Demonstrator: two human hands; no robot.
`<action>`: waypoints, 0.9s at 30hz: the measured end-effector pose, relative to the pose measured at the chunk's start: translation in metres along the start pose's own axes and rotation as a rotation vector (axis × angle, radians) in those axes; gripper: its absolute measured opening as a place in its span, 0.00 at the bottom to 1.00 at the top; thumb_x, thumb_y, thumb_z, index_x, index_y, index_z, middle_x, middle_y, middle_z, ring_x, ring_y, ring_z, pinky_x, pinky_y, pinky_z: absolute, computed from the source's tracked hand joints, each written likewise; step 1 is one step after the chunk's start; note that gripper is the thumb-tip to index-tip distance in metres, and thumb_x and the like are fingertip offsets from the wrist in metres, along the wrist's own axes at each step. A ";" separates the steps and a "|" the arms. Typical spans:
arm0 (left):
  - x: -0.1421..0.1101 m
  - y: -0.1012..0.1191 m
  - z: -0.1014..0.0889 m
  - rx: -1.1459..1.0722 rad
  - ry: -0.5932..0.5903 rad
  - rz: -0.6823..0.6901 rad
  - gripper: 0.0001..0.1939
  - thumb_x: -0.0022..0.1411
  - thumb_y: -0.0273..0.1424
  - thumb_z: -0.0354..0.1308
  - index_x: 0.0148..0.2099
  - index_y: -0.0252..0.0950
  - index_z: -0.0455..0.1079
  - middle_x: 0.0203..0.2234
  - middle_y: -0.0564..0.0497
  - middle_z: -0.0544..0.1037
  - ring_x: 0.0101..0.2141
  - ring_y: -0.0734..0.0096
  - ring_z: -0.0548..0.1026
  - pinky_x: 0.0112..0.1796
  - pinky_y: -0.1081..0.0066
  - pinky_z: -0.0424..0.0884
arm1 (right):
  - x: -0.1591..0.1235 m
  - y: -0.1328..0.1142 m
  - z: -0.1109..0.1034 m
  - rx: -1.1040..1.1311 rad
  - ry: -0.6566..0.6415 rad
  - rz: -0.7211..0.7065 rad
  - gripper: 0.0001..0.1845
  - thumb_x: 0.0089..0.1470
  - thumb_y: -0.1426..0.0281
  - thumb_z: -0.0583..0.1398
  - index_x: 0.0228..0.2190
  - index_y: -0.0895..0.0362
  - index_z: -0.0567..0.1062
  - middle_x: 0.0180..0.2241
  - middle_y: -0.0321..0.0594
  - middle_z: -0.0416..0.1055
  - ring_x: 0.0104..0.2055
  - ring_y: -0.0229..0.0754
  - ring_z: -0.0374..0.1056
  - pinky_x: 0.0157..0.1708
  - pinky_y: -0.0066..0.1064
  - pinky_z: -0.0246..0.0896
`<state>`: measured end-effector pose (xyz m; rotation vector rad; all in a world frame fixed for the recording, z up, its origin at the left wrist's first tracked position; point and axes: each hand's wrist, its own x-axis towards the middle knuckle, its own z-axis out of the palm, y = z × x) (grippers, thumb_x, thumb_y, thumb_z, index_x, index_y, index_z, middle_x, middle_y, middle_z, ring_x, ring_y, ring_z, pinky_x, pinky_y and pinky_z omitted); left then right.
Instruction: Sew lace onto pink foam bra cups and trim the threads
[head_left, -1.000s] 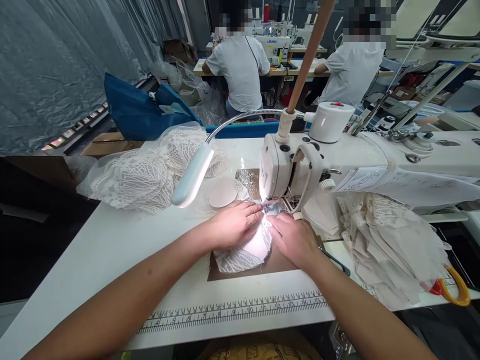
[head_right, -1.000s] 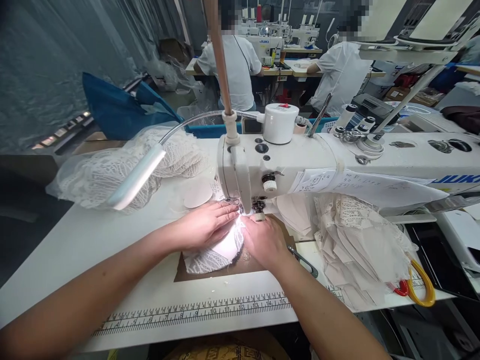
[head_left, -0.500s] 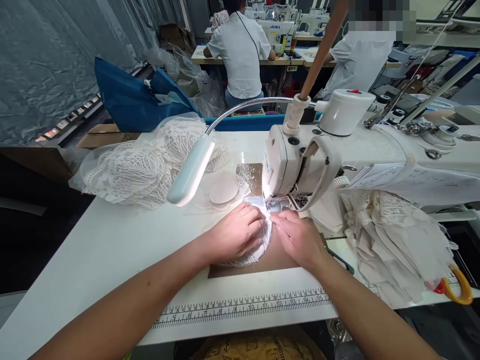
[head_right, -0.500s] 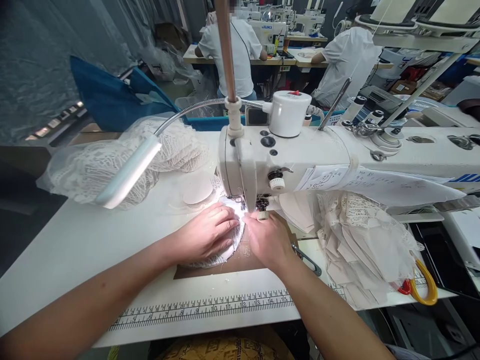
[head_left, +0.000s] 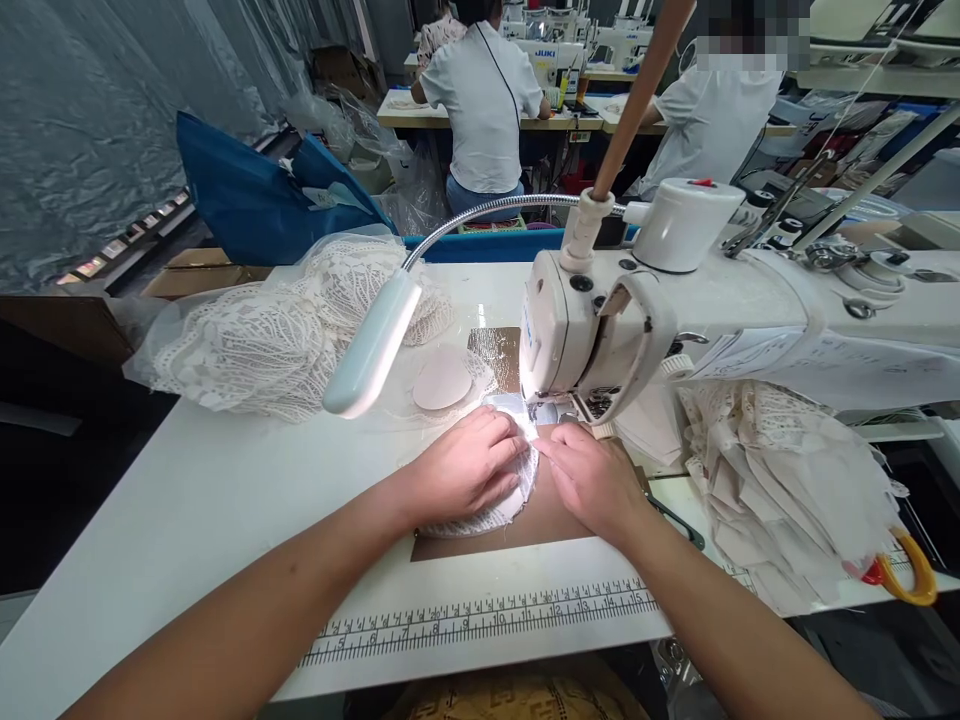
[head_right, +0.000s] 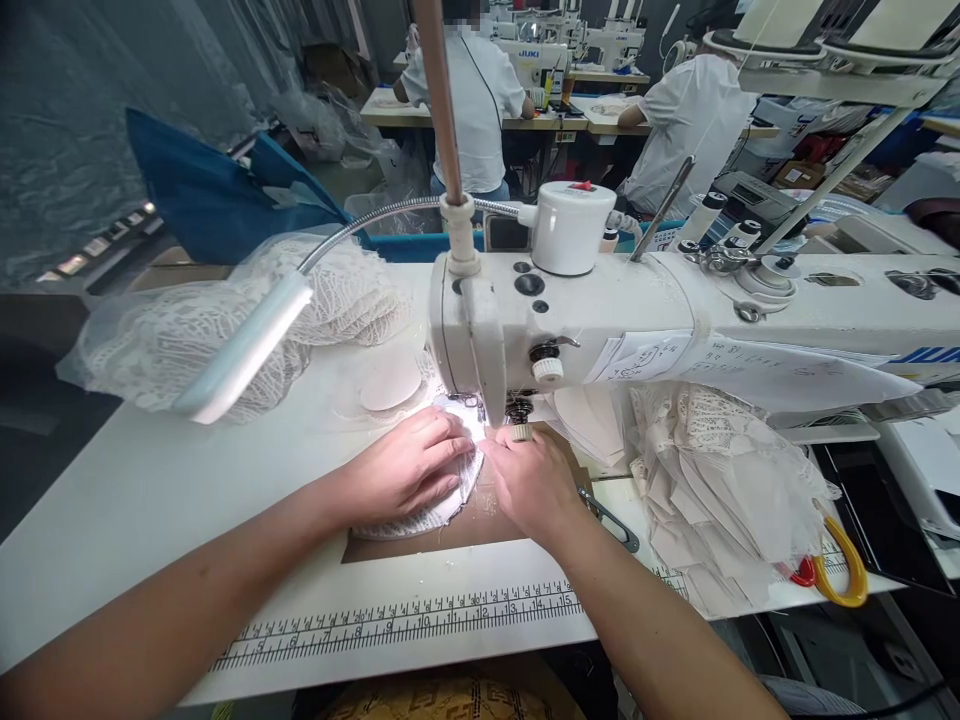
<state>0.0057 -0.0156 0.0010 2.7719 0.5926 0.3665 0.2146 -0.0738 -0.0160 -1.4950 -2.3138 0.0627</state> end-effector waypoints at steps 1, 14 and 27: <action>0.000 -0.001 -0.001 -0.001 -0.003 -0.005 0.15 0.65 0.32 0.50 0.51 0.31 0.67 0.40 0.40 0.70 0.42 0.57 0.67 0.43 0.59 0.67 | 0.001 0.000 0.001 -0.008 -0.001 0.006 0.19 0.54 0.80 0.51 0.39 0.54 0.78 0.28 0.39 0.69 0.28 0.39 0.59 0.26 0.30 0.47; 0.006 -0.006 -0.001 0.118 0.022 0.049 0.15 0.68 0.31 0.48 0.53 0.31 0.67 0.48 0.38 0.72 0.50 0.53 0.67 0.52 0.52 0.60 | 0.003 -0.001 0.005 -0.071 -0.019 0.095 0.21 0.57 0.78 0.51 0.48 0.56 0.75 0.36 0.43 0.74 0.35 0.44 0.68 0.32 0.32 0.56; 0.005 -0.015 0.000 0.099 0.045 0.102 0.14 0.69 0.31 0.48 0.52 0.32 0.68 0.42 0.39 0.73 0.44 0.57 0.70 0.45 0.57 0.67 | 0.003 -0.003 0.002 -0.032 -0.063 0.048 0.21 0.54 0.80 0.53 0.45 0.56 0.77 0.31 0.41 0.71 0.32 0.40 0.63 0.27 0.30 0.49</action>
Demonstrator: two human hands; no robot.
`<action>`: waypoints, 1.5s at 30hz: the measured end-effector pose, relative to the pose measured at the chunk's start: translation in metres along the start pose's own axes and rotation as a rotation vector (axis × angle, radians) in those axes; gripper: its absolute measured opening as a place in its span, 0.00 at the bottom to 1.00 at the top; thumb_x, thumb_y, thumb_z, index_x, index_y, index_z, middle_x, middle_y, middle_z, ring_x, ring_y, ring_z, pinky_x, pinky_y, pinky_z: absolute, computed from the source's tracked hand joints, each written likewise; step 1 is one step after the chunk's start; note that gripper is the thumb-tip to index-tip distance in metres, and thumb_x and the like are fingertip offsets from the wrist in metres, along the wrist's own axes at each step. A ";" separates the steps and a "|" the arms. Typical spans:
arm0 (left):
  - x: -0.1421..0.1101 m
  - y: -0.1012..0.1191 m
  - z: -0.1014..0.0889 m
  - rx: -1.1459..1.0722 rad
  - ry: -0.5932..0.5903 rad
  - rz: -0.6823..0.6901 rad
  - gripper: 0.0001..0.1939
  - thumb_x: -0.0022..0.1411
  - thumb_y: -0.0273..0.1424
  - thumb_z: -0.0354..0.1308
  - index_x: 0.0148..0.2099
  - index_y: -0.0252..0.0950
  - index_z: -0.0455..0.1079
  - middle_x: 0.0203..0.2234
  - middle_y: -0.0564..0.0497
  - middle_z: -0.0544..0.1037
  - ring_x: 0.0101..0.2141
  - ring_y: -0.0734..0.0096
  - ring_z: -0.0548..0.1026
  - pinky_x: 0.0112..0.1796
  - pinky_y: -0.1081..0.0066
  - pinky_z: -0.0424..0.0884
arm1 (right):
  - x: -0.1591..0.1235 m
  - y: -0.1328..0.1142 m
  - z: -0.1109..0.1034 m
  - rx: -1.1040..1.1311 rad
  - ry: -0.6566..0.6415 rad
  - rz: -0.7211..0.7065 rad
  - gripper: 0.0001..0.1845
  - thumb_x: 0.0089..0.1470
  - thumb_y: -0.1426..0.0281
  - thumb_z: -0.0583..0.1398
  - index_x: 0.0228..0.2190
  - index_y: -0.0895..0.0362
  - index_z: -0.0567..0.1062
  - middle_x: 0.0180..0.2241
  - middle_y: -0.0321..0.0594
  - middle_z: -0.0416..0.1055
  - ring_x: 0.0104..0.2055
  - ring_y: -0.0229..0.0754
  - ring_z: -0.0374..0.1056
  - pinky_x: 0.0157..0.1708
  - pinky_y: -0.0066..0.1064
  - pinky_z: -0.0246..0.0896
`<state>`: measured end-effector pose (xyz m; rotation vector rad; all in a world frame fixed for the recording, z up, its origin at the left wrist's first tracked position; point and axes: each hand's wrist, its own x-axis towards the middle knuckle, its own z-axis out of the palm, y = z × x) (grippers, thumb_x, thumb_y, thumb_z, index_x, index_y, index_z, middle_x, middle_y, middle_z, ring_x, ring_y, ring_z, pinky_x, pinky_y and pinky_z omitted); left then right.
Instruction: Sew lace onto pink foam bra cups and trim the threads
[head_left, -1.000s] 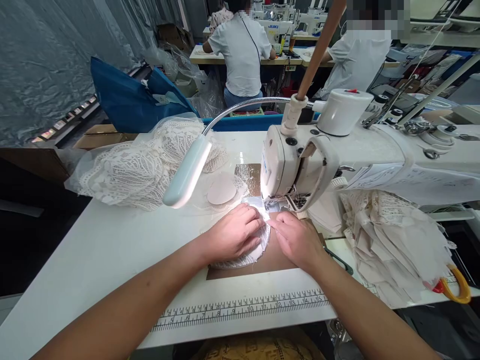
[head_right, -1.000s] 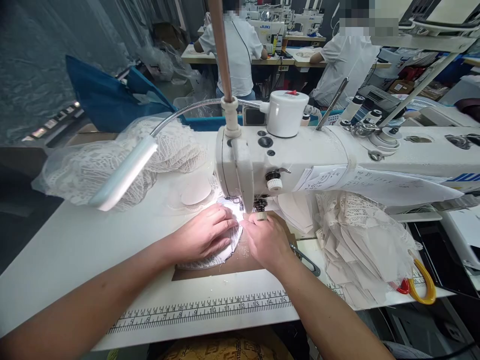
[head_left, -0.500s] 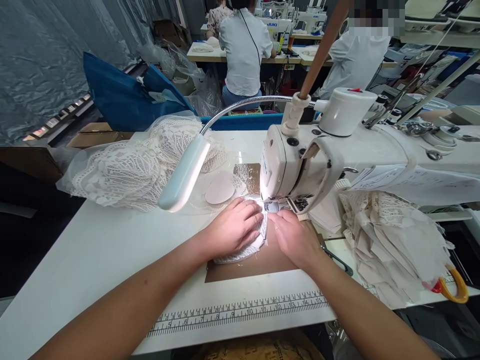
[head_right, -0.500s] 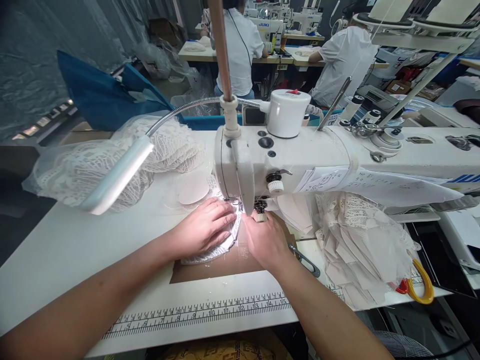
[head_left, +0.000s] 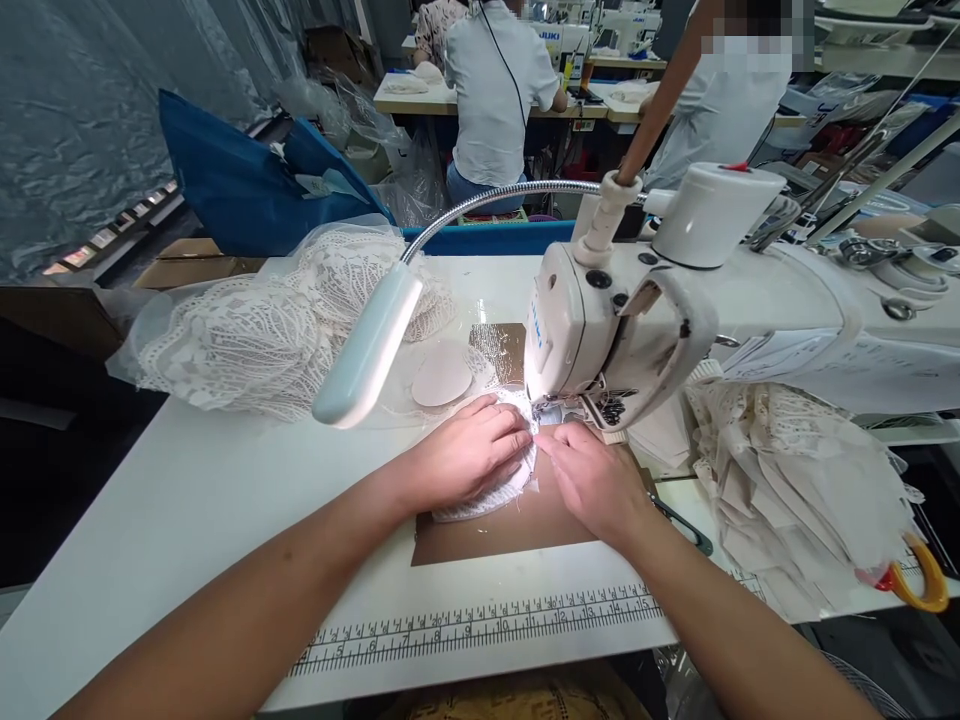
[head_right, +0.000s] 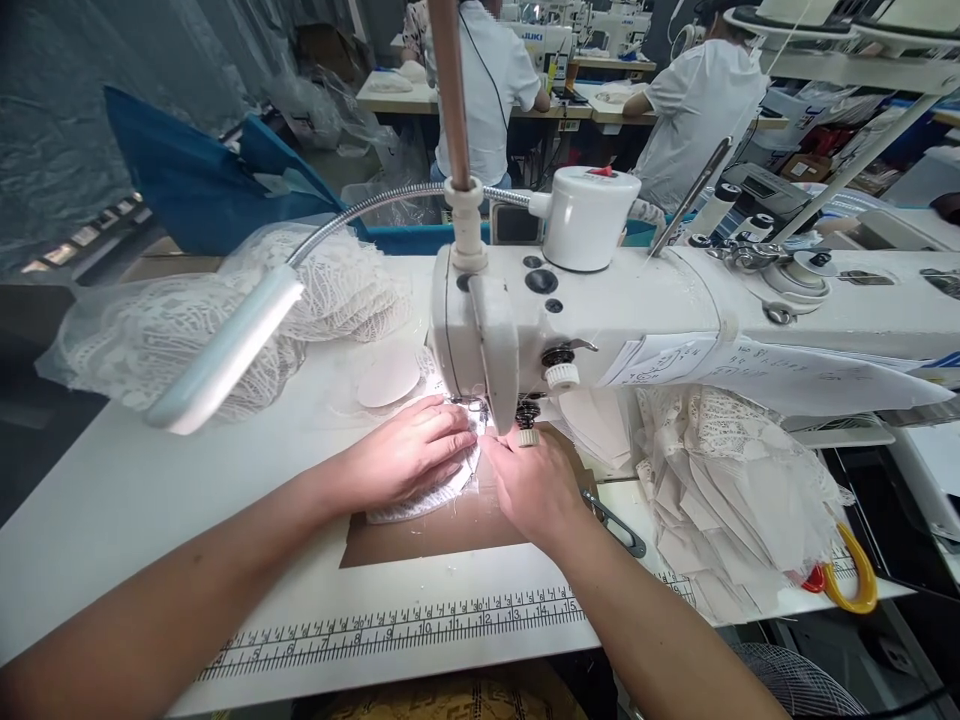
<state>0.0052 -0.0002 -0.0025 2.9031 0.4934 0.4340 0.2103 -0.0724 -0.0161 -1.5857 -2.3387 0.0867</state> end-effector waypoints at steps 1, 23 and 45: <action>0.000 0.000 0.000 -0.001 -0.013 -0.010 0.15 0.69 0.31 0.48 0.52 0.32 0.68 0.42 0.39 0.73 0.44 0.57 0.70 0.45 0.58 0.67 | 0.000 0.000 0.000 -0.007 -0.001 -0.001 0.21 0.54 0.80 0.52 0.45 0.56 0.77 0.31 0.41 0.70 0.32 0.40 0.63 0.27 0.30 0.49; 0.001 0.000 0.003 0.041 -0.020 -0.097 0.14 0.69 0.28 0.46 0.53 0.33 0.67 0.49 0.40 0.72 0.48 0.57 0.68 0.48 0.57 0.64 | -0.002 0.001 0.002 -0.046 0.021 -0.001 0.20 0.55 0.79 0.52 0.45 0.57 0.76 0.31 0.41 0.72 0.32 0.40 0.64 0.28 0.30 0.51; 0.002 -0.005 0.001 0.074 -0.015 -0.132 0.17 0.69 0.32 0.46 0.55 0.32 0.68 0.52 0.41 0.73 0.50 0.54 0.67 0.50 0.54 0.61 | 0.002 0.001 0.005 -0.018 -0.018 0.068 0.22 0.57 0.77 0.51 0.48 0.53 0.75 0.34 0.42 0.74 0.36 0.42 0.65 0.31 0.29 0.54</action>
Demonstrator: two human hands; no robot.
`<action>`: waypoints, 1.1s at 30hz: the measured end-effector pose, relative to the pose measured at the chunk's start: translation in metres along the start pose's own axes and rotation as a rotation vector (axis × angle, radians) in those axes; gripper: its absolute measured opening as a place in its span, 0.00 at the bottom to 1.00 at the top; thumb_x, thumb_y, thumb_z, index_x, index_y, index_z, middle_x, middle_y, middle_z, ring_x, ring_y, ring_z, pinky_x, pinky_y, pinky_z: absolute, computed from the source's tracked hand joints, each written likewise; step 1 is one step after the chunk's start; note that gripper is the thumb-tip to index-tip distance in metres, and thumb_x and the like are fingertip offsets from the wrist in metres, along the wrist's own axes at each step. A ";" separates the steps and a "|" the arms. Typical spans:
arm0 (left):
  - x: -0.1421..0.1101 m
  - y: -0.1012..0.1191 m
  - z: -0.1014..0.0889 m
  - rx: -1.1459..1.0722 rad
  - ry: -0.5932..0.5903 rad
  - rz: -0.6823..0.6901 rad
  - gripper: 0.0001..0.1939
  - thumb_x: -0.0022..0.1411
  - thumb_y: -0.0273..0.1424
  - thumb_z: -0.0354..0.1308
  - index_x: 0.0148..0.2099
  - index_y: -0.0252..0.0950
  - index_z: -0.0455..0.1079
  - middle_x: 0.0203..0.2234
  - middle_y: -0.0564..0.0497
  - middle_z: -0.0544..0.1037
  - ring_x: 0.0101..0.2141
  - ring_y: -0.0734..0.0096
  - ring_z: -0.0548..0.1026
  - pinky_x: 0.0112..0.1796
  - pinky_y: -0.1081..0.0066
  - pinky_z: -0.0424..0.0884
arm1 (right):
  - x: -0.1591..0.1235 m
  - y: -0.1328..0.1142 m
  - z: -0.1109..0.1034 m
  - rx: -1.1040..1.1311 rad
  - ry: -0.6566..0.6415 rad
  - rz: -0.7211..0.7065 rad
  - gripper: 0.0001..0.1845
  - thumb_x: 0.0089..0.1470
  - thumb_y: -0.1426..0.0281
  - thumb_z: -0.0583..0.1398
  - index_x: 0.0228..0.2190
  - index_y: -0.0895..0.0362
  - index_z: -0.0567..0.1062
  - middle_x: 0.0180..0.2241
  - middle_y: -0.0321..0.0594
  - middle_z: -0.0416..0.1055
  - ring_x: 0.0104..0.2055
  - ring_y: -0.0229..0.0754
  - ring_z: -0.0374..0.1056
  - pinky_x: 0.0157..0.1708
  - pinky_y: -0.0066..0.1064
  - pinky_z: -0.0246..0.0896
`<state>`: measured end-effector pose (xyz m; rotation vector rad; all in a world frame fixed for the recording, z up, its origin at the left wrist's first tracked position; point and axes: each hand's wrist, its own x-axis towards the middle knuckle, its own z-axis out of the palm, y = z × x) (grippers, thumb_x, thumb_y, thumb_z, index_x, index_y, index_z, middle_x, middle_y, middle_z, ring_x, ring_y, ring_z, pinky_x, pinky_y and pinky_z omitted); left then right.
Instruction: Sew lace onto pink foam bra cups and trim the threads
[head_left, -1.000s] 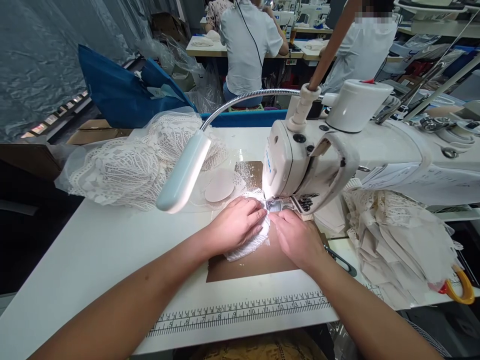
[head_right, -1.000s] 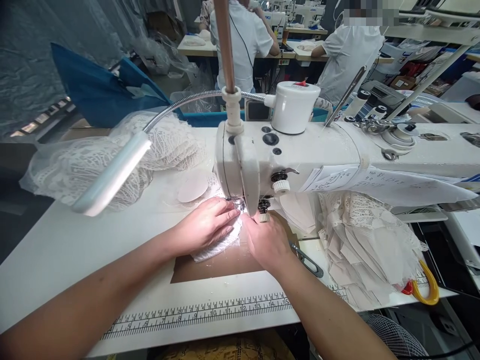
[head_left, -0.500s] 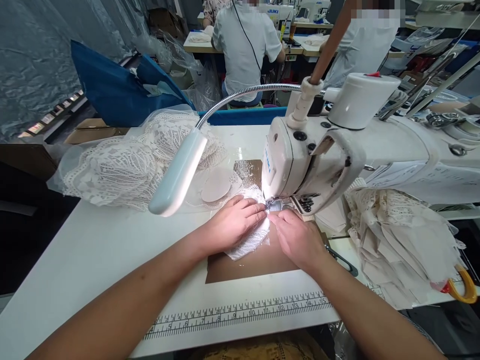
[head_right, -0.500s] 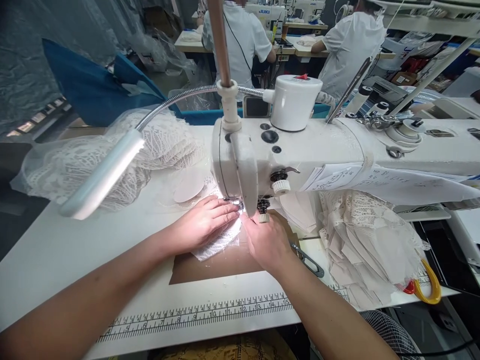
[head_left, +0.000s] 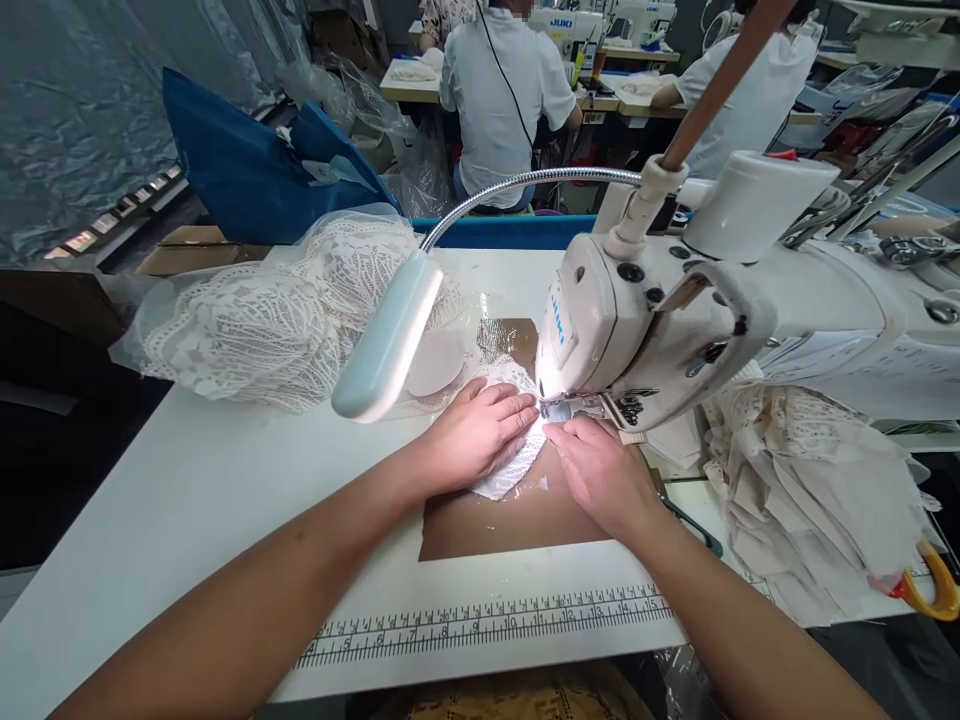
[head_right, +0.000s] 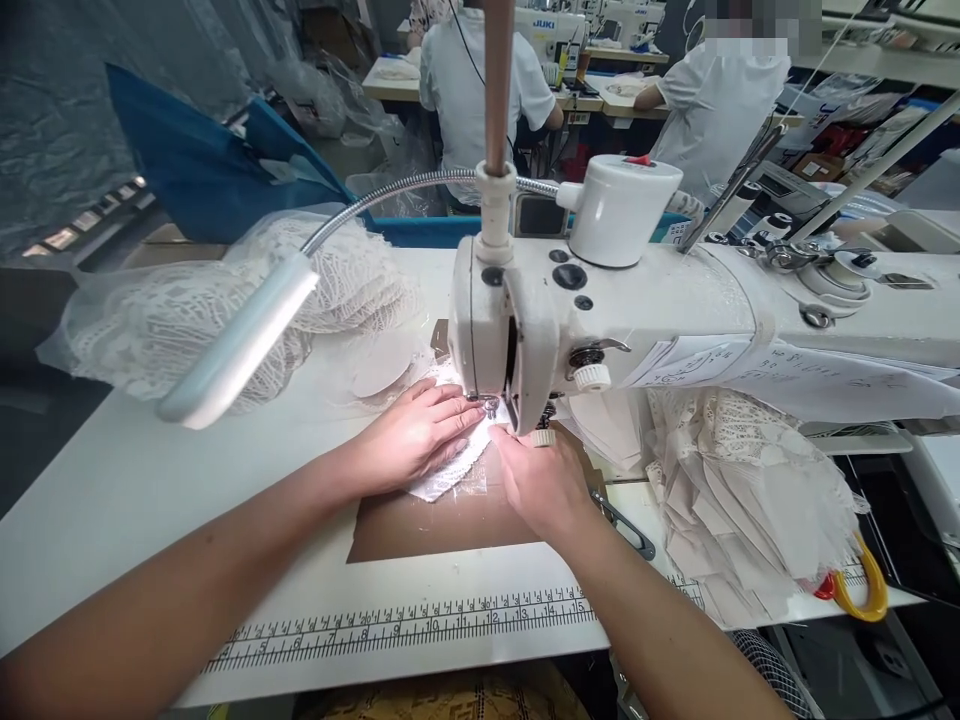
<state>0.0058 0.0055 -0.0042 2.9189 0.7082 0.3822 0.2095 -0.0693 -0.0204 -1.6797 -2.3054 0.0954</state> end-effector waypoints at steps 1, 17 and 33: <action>0.000 0.000 0.000 0.001 -0.002 -0.010 0.17 0.69 0.32 0.46 0.55 0.31 0.69 0.52 0.41 0.74 0.50 0.54 0.67 0.50 0.54 0.61 | 0.001 0.000 0.000 -0.002 -0.004 0.004 0.22 0.56 0.77 0.52 0.49 0.52 0.75 0.34 0.41 0.74 0.36 0.42 0.65 0.32 0.29 0.55; -0.009 0.007 -0.005 -0.022 -0.007 -0.015 0.13 0.67 0.35 0.50 0.42 0.32 0.71 0.35 0.43 0.74 0.35 0.63 0.69 0.35 0.65 0.66 | -0.003 0.003 -0.005 0.066 -0.011 0.024 0.21 0.57 0.77 0.52 0.48 0.53 0.75 0.36 0.41 0.73 0.36 0.40 0.66 0.30 0.28 0.55; -0.005 0.003 -0.009 -0.204 0.001 -0.117 0.15 0.68 0.30 0.44 0.30 0.34 0.67 0.25 0.49 0.71 0.28 0.68 0.67 0.32 0.69 0.66 | 0.002 -0.003 -0.009 -0.028 -0.092 -0.102 0.24 0.54 0.81 0.51 0.49 0.53 0.73 0.34 0.40 0.70 0.33 0.41 0.60 0.28 0.30 0.48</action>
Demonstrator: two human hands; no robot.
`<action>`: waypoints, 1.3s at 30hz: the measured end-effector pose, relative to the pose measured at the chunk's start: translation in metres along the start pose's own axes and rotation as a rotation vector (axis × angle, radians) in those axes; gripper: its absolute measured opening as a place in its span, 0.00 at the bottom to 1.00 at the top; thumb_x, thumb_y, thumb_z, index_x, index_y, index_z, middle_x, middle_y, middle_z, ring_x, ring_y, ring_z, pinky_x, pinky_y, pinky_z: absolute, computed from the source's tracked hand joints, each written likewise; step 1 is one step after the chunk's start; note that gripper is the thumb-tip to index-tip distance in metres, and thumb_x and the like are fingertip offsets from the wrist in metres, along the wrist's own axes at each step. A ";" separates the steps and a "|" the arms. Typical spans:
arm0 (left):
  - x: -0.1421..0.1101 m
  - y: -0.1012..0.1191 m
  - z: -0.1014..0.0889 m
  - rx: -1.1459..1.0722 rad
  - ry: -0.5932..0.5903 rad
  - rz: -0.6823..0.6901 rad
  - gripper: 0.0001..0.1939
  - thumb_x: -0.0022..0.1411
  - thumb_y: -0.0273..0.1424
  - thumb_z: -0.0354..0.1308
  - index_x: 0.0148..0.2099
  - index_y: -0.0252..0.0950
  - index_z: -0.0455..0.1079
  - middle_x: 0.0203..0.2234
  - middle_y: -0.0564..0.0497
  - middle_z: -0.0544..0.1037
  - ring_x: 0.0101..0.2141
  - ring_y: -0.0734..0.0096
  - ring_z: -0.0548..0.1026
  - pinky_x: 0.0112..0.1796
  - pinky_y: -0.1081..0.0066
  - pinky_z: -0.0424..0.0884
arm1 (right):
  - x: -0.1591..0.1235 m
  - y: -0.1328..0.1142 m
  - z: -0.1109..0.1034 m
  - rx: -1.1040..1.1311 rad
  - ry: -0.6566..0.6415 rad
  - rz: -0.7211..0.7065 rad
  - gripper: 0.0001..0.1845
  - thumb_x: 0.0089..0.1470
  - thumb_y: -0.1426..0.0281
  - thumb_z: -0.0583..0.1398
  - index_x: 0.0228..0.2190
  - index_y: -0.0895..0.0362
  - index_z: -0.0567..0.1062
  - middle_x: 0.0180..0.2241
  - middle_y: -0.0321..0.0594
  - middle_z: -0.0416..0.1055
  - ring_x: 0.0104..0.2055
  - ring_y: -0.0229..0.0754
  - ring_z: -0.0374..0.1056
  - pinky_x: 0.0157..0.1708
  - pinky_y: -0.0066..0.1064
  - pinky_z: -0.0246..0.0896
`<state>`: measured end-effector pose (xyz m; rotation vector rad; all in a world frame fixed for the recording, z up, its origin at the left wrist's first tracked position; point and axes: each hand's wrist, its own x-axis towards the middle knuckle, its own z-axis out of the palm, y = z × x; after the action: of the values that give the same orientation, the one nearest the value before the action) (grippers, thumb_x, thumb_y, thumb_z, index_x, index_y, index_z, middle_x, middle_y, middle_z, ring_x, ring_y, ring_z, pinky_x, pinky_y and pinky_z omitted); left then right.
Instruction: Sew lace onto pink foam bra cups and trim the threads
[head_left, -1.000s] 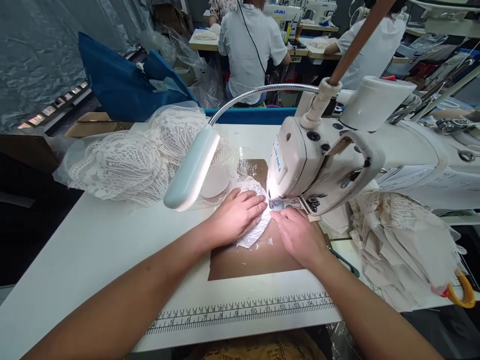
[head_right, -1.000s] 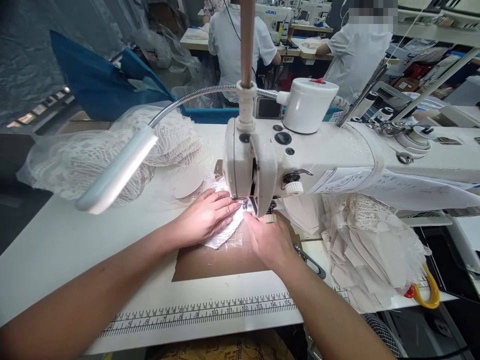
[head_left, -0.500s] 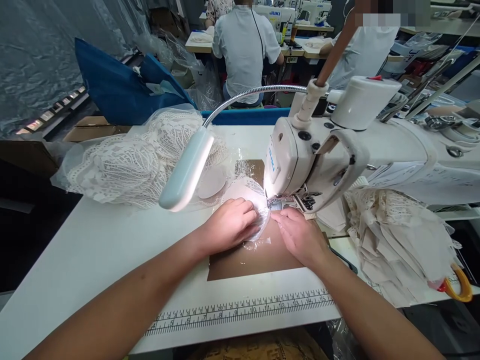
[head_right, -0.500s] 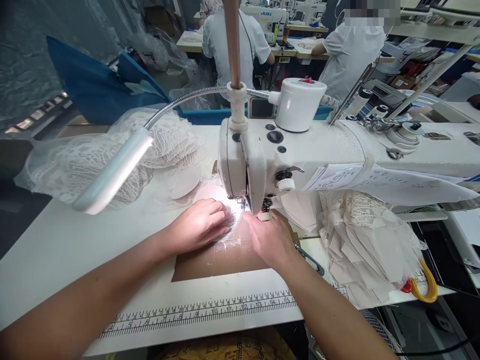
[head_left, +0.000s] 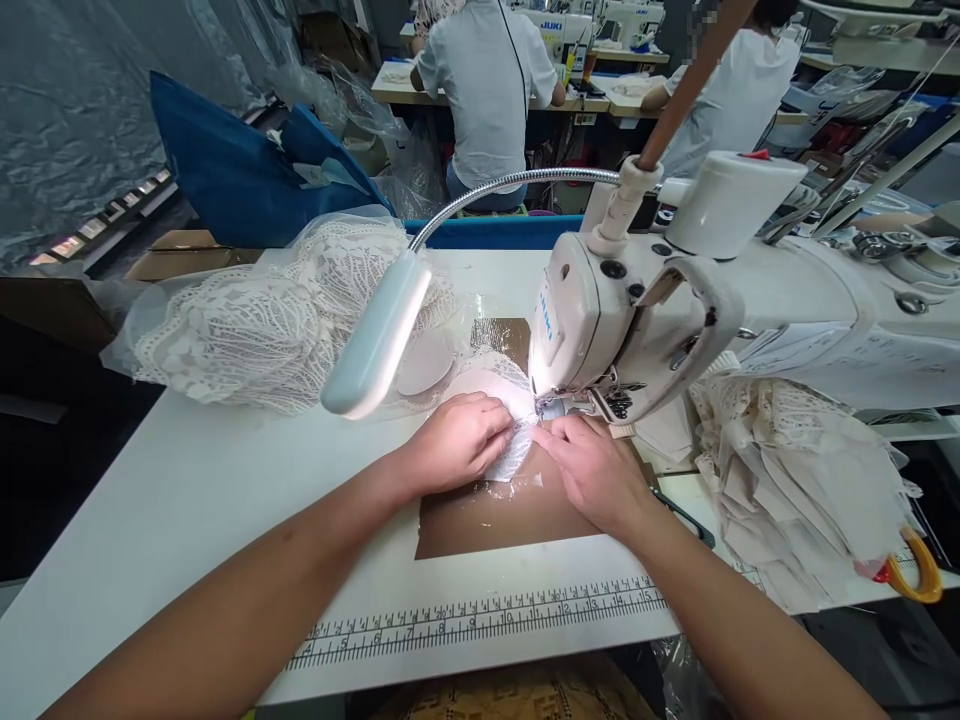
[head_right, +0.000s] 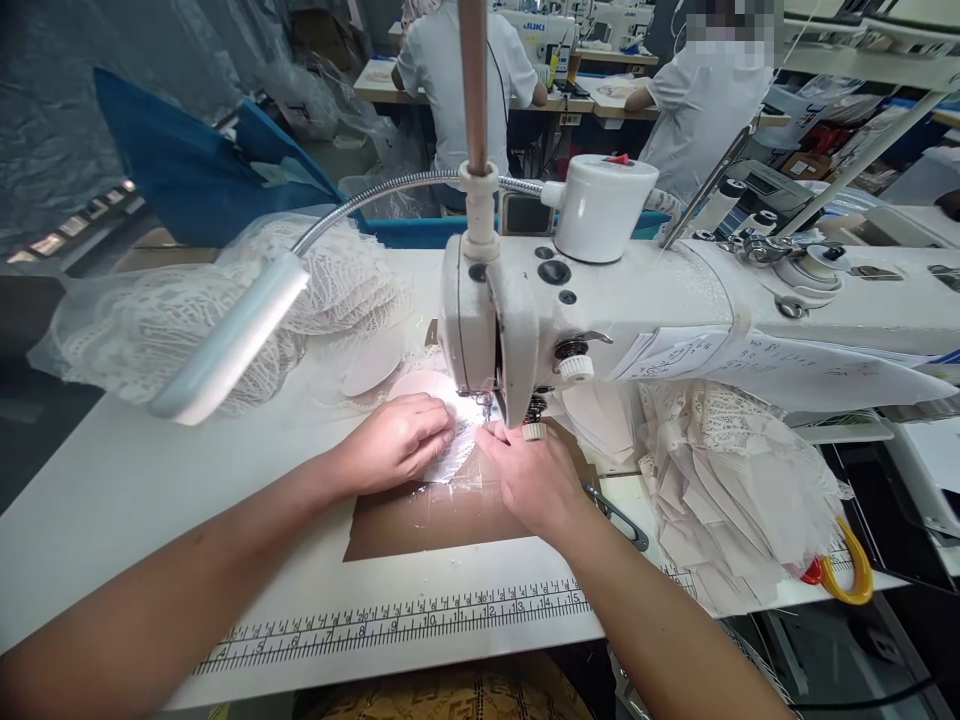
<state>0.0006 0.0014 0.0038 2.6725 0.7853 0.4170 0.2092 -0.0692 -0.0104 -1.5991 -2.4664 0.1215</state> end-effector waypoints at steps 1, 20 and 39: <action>0.000 0.000 -0.001 -0.003 -0.009 0.010 0.15 0.68 0.31 0.45 0.32 0.33 0.68 0.27 0.48 0.72 0.30 0.68 0.68 0.33 0.69 0.66 | 0.001 -0.001 -0.001 -0.015 -0.008 -0.008 0.25 0.53 0.81 0.51 0.49 0.53 0.74 0.34 0.40 0.70 0.33 0.41 0.59 0.28 0.30 0.48; -0.010 -0.002 0.003 0.117 -0.082 0.209 0.21 0.68 0.34 0.49 0.60 0.34 0.65 0.56 0.42 0.70 0.50 0.55 0.68 0.48 0.58 0.64 | -0.007 -0.008 0.002 -0.111 -0.001 0.091 0.25 0.50 0.82 0.53 0.48 0.54 0.75 0.34 0.41 0.70 0.33 0.42 0.58 0.31 0.34 0.46; -0.014 -0.007 0.007 0.111 -0.038 0.234 0.18 0.66 0.28 0.49 0.56 0.36 0.67 0.51 0.41 0.72 0.44 0.59 0.69 0.42 0.59 0.65 | -0.015 0.007 0.002 0.066 0.094 -0.092 0.22 0.53 0.82 0.52 0.44 0.54 0.76 0.33 0.39 0.68 0.33 0.40 0.58 0.31 0.30 0.47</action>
<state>-0.0109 -0.0025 -0.0077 2.8796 0.4987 0.3874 0.2205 -0.0798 -0.0153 -1.4286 -2.4331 0.1093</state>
